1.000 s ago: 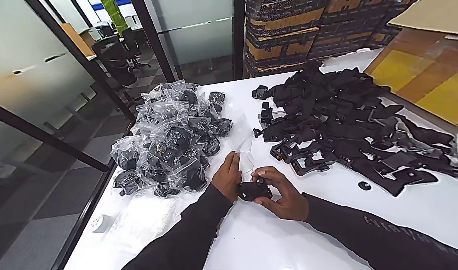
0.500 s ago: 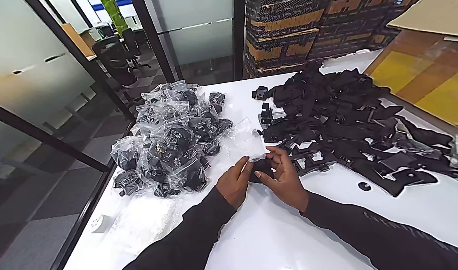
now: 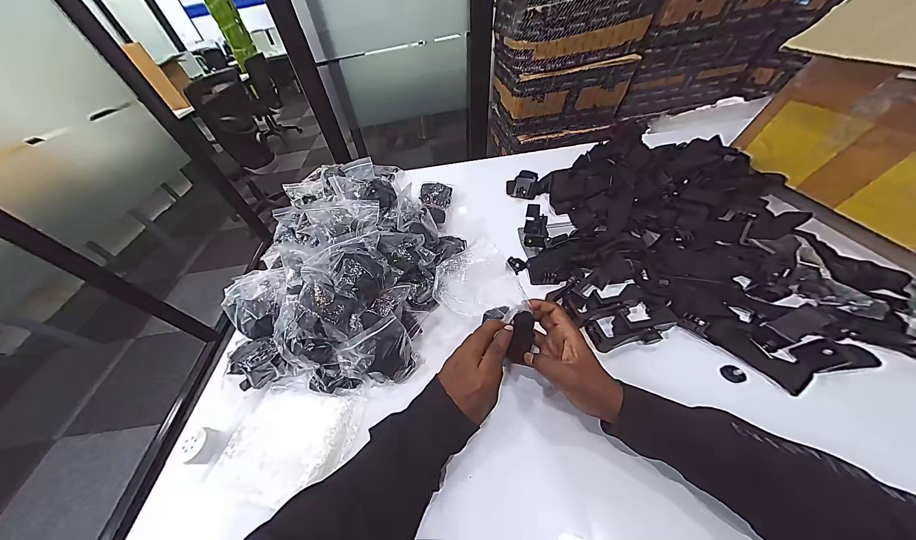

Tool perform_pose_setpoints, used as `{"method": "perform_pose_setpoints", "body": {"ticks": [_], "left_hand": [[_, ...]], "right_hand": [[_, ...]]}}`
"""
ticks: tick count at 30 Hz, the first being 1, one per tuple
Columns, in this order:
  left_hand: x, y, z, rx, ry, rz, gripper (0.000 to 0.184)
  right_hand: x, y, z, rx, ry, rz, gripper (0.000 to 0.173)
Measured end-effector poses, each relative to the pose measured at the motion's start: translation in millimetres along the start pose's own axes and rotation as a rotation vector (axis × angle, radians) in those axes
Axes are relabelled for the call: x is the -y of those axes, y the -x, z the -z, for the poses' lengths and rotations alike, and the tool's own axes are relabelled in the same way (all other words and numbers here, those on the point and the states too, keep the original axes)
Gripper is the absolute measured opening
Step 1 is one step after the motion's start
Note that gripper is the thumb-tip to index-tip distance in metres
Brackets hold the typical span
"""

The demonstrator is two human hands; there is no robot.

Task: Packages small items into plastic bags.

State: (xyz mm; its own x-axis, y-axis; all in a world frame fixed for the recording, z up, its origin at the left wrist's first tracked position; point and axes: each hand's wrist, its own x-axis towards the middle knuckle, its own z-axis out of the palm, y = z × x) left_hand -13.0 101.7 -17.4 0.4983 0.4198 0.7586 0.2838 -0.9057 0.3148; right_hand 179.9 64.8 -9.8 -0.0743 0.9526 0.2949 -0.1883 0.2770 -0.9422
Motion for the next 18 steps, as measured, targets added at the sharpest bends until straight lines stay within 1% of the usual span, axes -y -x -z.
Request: {"method": "perform_pose_setpoints", "body": {"ticks": [5,9,12,15,18], "left_hand": [[-0.5,-0.1,-0.5,-0.037,0.032,0.051,0.033],[0.3,0.4,-1.3,-0.046,0.052,0.025,0.030],[0.9,-0.1,-0.1,-0.037,0.061,0.031,0.029],[1.4,-0.1,1.2,-0.015,0.086,0.117,0.034],[4.7,1.9,2.5,-0.010,0.073,0.234,0.039]], "right_hand": [[-0.7,-1.9,-2.5,-0.119,0.029,-0.053,0.071],[-2.0,-3.3,-1.5,-0.186,0.103,-0.079,0.062],[0.1,-2.5,-4.1,-0.226,0.104,-0.133,0.061],[1.3,-2.8,-4.4,-0.220,0.078,-0.175,0.060],[0.5,-3.7,0.9,-0.145,0.009,-0.188,0.054]]}}
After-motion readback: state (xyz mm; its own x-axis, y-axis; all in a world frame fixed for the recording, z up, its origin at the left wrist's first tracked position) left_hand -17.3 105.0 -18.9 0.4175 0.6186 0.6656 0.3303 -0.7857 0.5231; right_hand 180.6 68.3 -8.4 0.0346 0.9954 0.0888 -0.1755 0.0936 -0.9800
